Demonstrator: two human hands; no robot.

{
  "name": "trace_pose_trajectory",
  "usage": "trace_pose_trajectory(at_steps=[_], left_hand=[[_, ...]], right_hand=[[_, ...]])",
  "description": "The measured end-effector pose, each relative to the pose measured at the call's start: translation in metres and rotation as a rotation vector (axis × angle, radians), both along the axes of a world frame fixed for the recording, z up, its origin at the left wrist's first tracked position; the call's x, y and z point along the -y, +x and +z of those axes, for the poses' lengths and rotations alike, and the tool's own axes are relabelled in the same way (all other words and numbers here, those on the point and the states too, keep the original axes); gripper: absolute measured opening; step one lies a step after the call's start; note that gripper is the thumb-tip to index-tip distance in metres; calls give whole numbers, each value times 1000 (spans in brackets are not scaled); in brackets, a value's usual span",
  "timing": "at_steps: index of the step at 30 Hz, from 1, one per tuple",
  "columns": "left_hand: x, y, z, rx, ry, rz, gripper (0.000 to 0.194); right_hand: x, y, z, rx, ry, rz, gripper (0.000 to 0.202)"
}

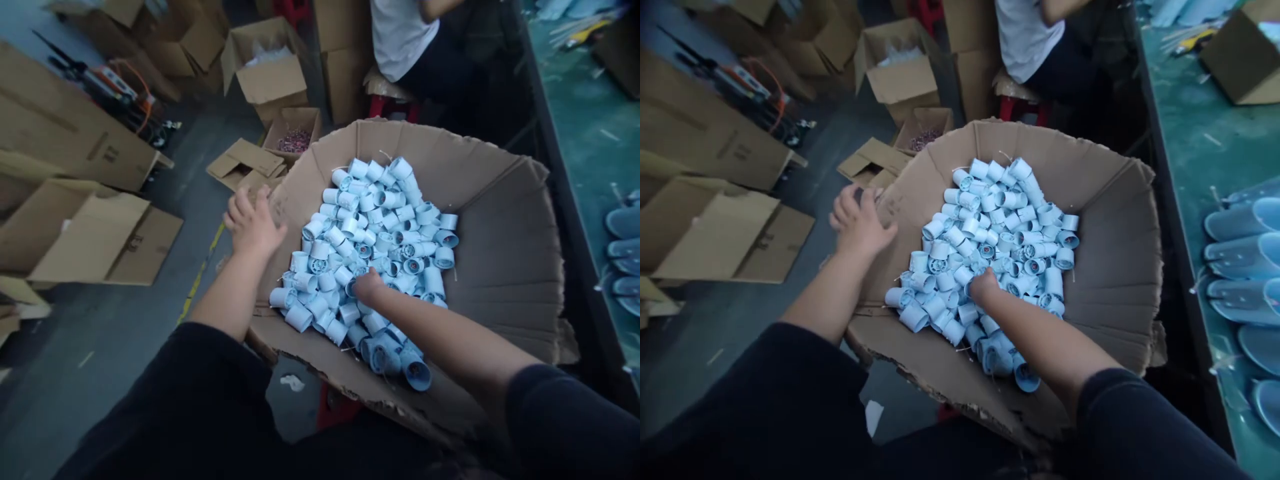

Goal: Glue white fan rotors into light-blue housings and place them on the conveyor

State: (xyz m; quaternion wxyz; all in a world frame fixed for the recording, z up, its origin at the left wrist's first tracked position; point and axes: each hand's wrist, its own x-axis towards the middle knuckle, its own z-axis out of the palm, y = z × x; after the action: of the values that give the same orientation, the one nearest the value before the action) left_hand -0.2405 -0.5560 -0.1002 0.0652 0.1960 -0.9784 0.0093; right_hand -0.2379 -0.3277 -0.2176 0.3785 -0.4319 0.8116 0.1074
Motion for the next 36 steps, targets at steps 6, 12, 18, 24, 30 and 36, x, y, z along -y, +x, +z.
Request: trace_pose_trajectory(at_steps=[6,12,18,24,30,36], left_hand=[[-62,6,-42,617,118,-794,51],[-93,28,-93,1053,1,-1008,30],[-120,41,-106,1111,-268,-900,34],[-119,48,-96,1062,-424,-855,35],[-90,39,-75,977,-386,-775,34],[-70,42,-86,925,-196,-814,31]], right_hand=[[-64,-5,38,-7,32,-146,31],[-101,11,62,-1,-26,-256,29],[-136,12,48,-21,-103,-401,31],[-151,3,42,-31,-156,-520,32],[-145,6,40,7,-191,-535,30],[-146,5,37,47,-176,-515,31]])
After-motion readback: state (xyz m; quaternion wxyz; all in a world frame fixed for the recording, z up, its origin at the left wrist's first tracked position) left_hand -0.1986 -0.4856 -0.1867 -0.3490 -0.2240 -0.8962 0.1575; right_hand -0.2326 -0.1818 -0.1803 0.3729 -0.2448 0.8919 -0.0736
